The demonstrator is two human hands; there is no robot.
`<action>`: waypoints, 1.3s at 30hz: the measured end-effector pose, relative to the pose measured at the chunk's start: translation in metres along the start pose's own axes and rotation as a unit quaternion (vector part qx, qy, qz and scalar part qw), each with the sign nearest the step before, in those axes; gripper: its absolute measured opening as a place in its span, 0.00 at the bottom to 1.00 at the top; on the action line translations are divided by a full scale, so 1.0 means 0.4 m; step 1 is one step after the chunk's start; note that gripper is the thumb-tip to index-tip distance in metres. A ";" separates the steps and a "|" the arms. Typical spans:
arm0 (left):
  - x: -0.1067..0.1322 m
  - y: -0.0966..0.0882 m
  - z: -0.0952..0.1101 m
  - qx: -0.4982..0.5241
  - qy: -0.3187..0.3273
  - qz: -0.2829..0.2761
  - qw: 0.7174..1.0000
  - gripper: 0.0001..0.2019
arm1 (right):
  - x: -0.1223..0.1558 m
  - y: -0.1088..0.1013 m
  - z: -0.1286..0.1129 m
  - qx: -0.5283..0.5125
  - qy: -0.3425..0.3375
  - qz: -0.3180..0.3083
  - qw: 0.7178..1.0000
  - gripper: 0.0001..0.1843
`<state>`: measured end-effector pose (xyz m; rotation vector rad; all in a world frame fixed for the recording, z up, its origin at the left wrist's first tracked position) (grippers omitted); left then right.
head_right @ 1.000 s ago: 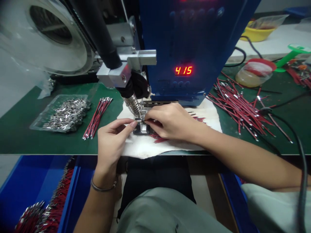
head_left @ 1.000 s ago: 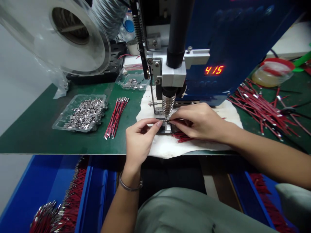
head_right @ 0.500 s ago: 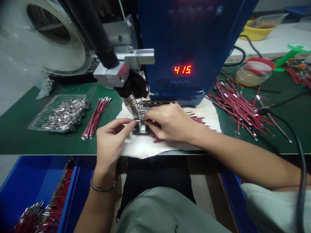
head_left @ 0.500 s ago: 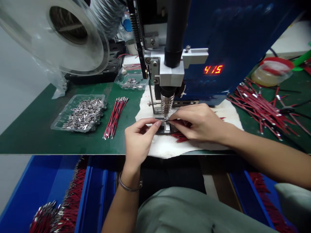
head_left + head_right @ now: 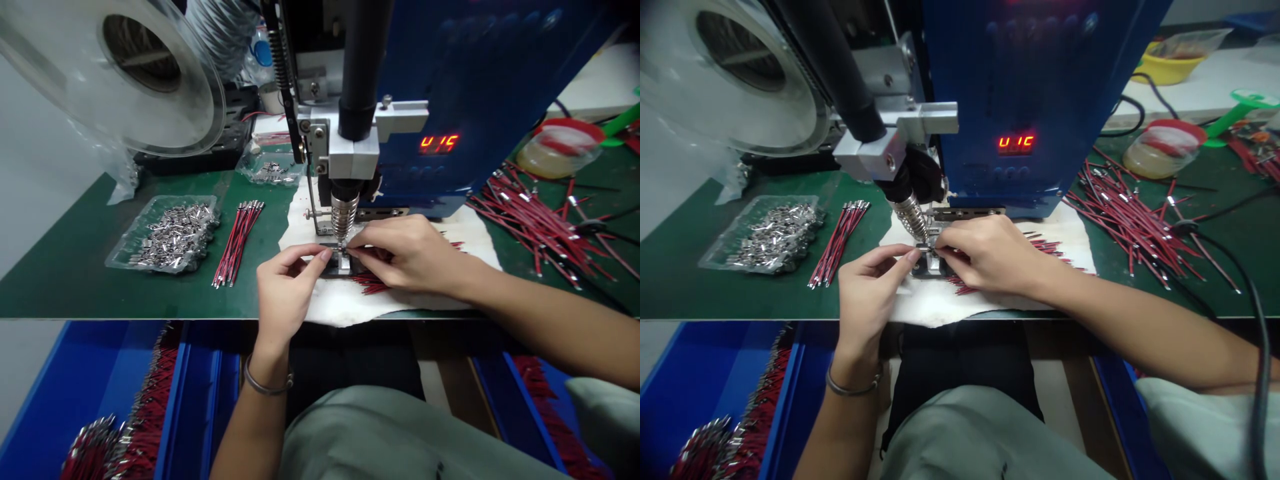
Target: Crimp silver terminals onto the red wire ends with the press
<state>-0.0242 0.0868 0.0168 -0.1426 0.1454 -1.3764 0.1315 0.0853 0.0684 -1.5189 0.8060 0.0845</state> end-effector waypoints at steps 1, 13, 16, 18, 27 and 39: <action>0.000 0.000 0.000 0.000 0.000 0.000 1.000 0.07 | 0.000 0.000 0.000 0.001 0.001 0.000 1.000 0.08; 0.001 -0.001 0.000 0.002 -0.003 -0.003 1.000 0.06 | -0.003 -0.004 -0.002 0.008 -0.009 0.005 1.000 0.08; 0.001 0.000 0.000 0.000 -0.001 -0.003 1.000 0.07 | -0.004 -0.005 -0.005 0.008 -0.015 0.002 1.000 0.09; 0.000 0.000 -0.003 0.002 -0.002 -0.004 1.000 0.07 | -0.005 -0.005 -0.005 0.010 -0.015 -0.002 1.000 0.09; 0.000 0.000 -0.001 -0.001 0.001 -0.006 1.000 0.08 | 0.000 0.000 -0.001 0.006 -0.011 -0.004 1.000 0.09; 0.000 -0.001 -0.002 0.001 0.000 -0.007 1.000 0.08 | -0.003 -0.002 0.000 0.005 -0.011 -0.005 1.000 0.08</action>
Point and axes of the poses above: each hand's wrist, its own x-axis away from the middle knuckle, its own y-axis out of the palm, z = x × y, the point moved 9 cm from there along -x, towards the middle knuckle, and after that the axes turned 11 degrees about -y, right-handed, at the moved point
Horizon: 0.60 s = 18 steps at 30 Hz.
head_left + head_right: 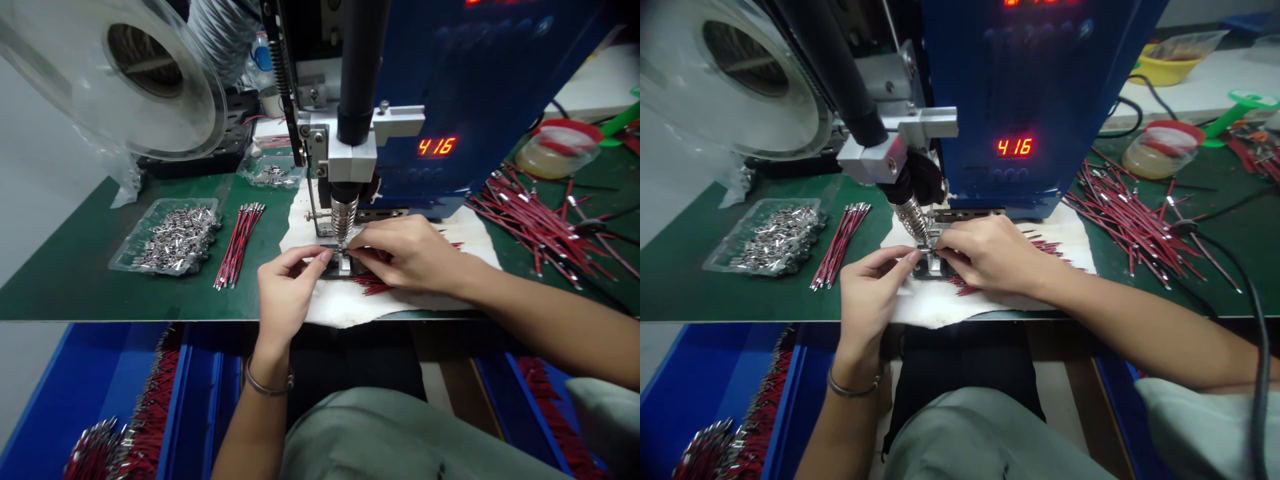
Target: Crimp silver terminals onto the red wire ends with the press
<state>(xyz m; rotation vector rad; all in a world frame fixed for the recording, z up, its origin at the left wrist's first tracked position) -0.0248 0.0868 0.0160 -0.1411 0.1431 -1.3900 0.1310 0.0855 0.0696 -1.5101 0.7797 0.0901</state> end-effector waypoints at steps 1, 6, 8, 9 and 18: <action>0.000 0.000 0.000 -0.001 0.000 0.000 1.000 0.08 | 0.000 0.000 0.000 0.000 0.000 -0.001 1.000 0.08; -0.002 0.002 0.000 0.001 -0.001 0.001 1.000 0.08 | 0.004 -0.001 -0.001 -0.001 -0.001 0.001 1.000 0.08; -0.002 0.002 0.000 0.002 -0.002 0.000 1.000 0.08 | 0.005 -0.001 0.000 -0.001 0.000 -0.001 1.000 0.08; -0.002 0.002 0.000 0.003 -0.002 0.000 1.000 0.08 | 0.005 0.000 0.001 -0.002 0.001 -0.002 1.000 0.09; 0.000 0.001 0.000 0.007 0.002 0.001 1.000 0.07 | 0.000 -0.001 -0.001 -0.002 -0.004 -0.001 1.000 0.09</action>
Point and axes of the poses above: each hand's wrist, its own x-axis away from the middle knuckle, its own y-axis out of the palm, z = x × y, the point moved 9 cm from there along -x, towards the middle knuckle, and after that the axes turned 11 degrees about -y, right-handed, at the moved point
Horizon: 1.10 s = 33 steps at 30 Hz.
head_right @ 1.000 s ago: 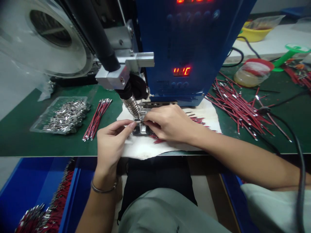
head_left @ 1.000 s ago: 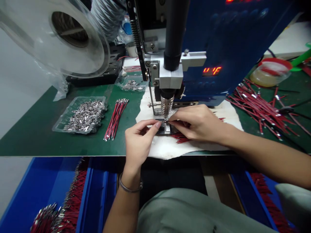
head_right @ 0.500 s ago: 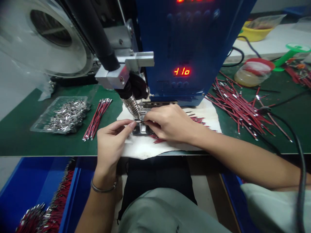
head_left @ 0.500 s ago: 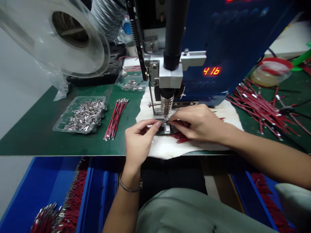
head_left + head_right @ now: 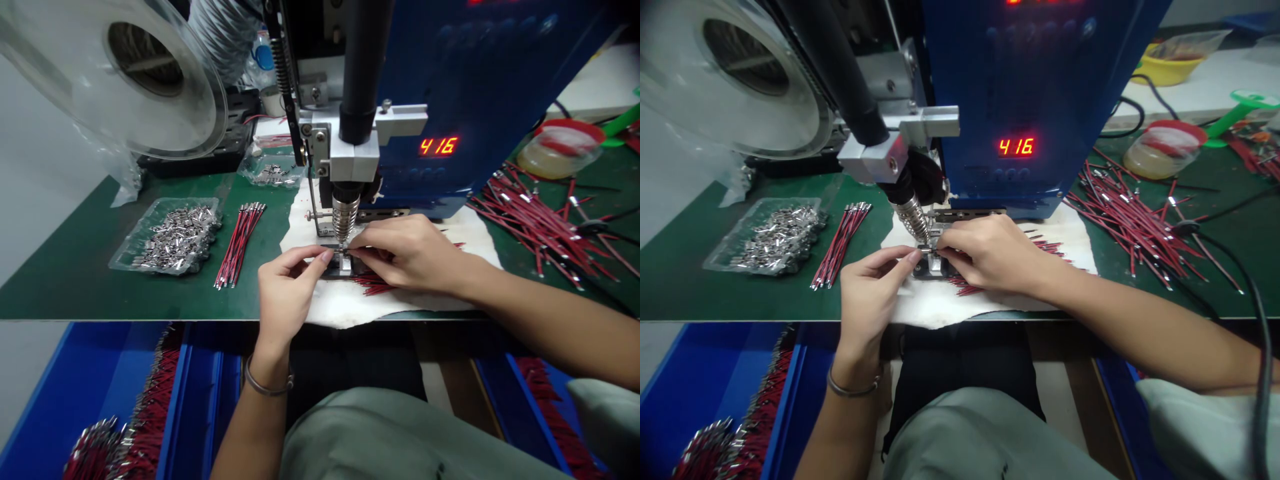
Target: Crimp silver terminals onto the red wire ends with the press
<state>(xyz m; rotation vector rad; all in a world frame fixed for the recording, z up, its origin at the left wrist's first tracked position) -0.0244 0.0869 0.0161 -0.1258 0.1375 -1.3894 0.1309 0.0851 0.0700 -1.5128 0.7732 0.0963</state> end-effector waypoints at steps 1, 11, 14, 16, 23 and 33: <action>0.000 0.000 0.000 0.000 -0.001 -0.001 1.000 0.07 | 0.000 0.000 0.000 -0.001 0.000 -0.001 1.000 0.09; 0.001 0.001 0.000 -0.003 -0.005 0.000 1.000 0.08 | 0.001 0.000 0.003 -0.003 0.001 -0.005 1.000 0.08; 0.000 -0.001 -0.002 -0.004 -0.006 0.004 1.000 0.08 | 0.002 0.001 0.003 -0.001 -0.002 -0.003 1.000 0.08; 0.000 -0.002 -0.003 -0.002 -0.005 0.006 1.000 0.07 | 0.002 0.002 0.003 -0.001 -0.003 -0.002 1.000 0.08; 0.000 -0.002 0.002 0.006 0.003 0.007 1.000 0.07 | 0.000 -0.001 0.002 0.003 -0.002 -0.002 1.000 0.10; 0.001 0.001 0.003 0.006 0.003 0.005 1.000 0.07 | 0.002 0.003 0.006 0.001 0.002 -0.005 1.000 0.08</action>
Point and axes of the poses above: each hand's wrist, its own x-axis away from the middle knuckle, its own y-axis out of the palm, z = x × y, the point moved 9 cm from there along -x, towards the middle knuckle, and after that the axes turned 11 degrees about -y, right-handed, at the moved point
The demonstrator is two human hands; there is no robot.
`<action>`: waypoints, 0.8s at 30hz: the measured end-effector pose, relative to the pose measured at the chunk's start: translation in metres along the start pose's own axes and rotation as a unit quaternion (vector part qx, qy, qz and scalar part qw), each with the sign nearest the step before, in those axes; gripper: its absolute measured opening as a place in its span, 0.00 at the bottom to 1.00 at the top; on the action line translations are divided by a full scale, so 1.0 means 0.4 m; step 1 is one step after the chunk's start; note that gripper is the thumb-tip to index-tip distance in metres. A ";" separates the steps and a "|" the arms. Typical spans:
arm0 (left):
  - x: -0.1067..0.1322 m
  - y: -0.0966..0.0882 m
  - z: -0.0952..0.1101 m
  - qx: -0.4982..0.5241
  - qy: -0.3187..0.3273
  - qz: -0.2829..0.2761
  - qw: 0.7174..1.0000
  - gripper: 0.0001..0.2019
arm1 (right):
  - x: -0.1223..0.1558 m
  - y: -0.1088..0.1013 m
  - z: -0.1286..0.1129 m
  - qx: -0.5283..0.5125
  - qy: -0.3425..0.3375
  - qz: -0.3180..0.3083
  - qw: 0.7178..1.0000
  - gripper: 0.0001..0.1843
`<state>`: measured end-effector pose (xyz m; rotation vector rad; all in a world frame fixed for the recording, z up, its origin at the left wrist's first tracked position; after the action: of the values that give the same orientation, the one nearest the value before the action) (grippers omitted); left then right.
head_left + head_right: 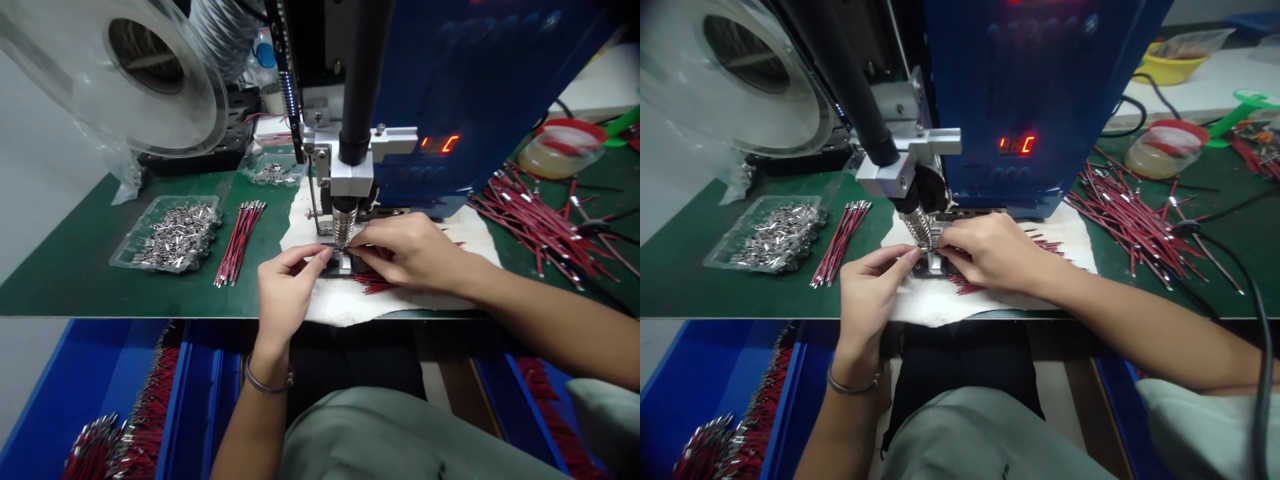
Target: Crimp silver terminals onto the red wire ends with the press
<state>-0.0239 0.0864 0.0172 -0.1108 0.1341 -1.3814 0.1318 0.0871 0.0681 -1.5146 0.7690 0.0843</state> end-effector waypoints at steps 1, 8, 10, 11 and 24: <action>0.000 0.000 0.000 0.000 0.000 -0.001 1.000 0.06 | 0.000 -0.001 -0.001 0.000 -0.001 0.000 1.000 0.08; -0.001 -0.002 -0.003 0.001 -0.004 0.003 1.000 0.07 | 0.000 -0.001 -0.002 0.007 -0.002 -0.001 1.000 0.09; -0.001 -0.002 -0.004 0.001 -0.006 0.003 1.000 0.07 | 0.000 -0.001 -0.002 0.008 -0.002 -0.001 1.000 0.09; -0.002 -0.001 -0.004 0.001 -0.006 0.002 1.000 0.07 | 0.000 -0.001 -0.002 0.009 -0.003 -0.001 1.000 0.09; -0.001 0.000 -0.002 -0.002 -0.009 -0.001 1.000 0.07 | -0.002 -0.005 -0.007 0.011 -0.007 0.003 1.000 0.09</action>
<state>-0.0241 0.0867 0.0164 -0.1263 0.1225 -1.3809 0.1311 0.0848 0.0707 -1.4905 0.7615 0.0900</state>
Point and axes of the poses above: each hand's wrist, its own x-axis away from the middle knuckle, its own y-axis out of the palm, z = x × y, the point moved 9 cm from there along -x, towards the middle knuckle, and after that the axes turned 11 degrees about -y, right-handed, at the moved point
